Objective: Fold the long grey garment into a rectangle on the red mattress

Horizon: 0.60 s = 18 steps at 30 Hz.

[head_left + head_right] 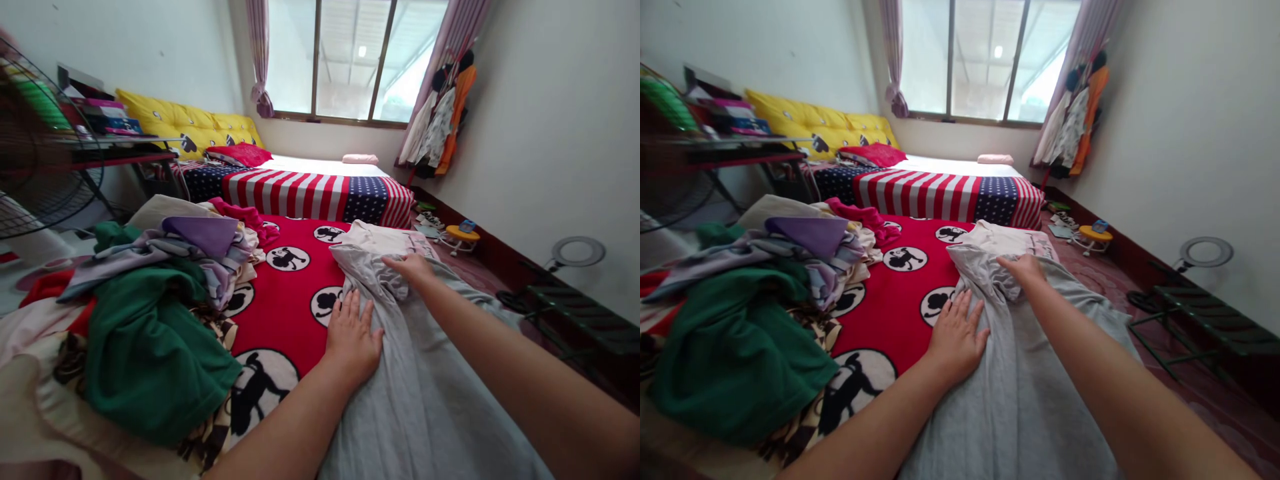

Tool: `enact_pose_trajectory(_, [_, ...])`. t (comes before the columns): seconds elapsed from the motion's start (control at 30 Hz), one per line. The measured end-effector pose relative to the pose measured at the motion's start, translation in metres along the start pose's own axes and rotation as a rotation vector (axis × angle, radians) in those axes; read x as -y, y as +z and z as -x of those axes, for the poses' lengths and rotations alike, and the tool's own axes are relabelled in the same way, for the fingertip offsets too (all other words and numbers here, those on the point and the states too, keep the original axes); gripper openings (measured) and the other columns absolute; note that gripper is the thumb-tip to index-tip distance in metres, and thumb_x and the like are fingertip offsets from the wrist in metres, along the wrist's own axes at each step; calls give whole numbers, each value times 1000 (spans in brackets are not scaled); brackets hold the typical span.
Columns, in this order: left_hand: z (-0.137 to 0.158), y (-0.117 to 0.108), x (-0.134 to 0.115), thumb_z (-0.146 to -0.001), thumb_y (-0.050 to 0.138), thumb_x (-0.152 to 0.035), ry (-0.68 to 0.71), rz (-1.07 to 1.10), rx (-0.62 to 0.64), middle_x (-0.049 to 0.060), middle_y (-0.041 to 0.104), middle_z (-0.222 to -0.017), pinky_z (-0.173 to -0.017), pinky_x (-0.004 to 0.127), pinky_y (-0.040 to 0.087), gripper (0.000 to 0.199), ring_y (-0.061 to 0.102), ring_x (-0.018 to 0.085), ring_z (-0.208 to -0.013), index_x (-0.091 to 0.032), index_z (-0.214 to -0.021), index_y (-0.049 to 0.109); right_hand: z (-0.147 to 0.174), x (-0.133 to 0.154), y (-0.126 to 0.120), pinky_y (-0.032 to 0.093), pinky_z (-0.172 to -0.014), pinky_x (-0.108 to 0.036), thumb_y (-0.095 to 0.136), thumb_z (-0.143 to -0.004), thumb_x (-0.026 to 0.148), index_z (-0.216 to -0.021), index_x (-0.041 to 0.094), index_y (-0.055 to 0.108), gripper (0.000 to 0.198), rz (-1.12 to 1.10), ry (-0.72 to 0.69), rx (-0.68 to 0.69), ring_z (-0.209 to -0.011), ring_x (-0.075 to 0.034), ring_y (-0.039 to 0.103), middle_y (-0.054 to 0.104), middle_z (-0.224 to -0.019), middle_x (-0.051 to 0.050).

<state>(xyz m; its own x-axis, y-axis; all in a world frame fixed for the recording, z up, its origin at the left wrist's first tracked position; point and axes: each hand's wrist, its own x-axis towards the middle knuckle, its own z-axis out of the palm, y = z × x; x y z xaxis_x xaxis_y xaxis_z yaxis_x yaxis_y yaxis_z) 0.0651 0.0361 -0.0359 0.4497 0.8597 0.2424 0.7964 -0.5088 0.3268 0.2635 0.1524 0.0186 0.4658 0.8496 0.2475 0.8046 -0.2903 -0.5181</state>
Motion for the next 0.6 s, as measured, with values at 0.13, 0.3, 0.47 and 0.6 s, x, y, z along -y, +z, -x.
enact_pose_trajectory(0.13, [0,-3,-2,-93,41,-48,-9,16,16,15,25,-156,-118,50,17,61,22,29,-144,-15,-145,42,4,27,3,40,-96,-48,76,-70,45,-110,12,64,53,130,-136,-111,-123,-39,47,55,-126,-23])
enact_pose_trajectory(0.3, [0,-4,-2,-93,41,-46,-4,36,3,17,26,-156,-117,51,17,60,21,29,-145,-14,-144,43,14,67,20,39,-97,-32,67,-79,49,-115,22,65,45,154,-628,90,-111,-22,57,67,-117,-7])
enact_pose_trajectory(0.47, [2,-3,-1,-94,39,-47,0,37,-14,17,27,-156,-117,51,19,60,22,28,-145,-15,-143,43,6,76,22,43,-76,-27,55,-86,49,-87,19,74,36,229,-504,87,-87,-20,65,73,-88,-8])
enact_pose_trajectory(0.6, [1,-4,-2,-94,39,-47,-20,32,-1,16,26,-156,-117,50,19,59,22,27,-145,-16,-144,43,-10,56,14,45,-75,-35,41,-91,45,-98,16,73,43,311,-236,-73,-96,-30,64,72,-99,-17])
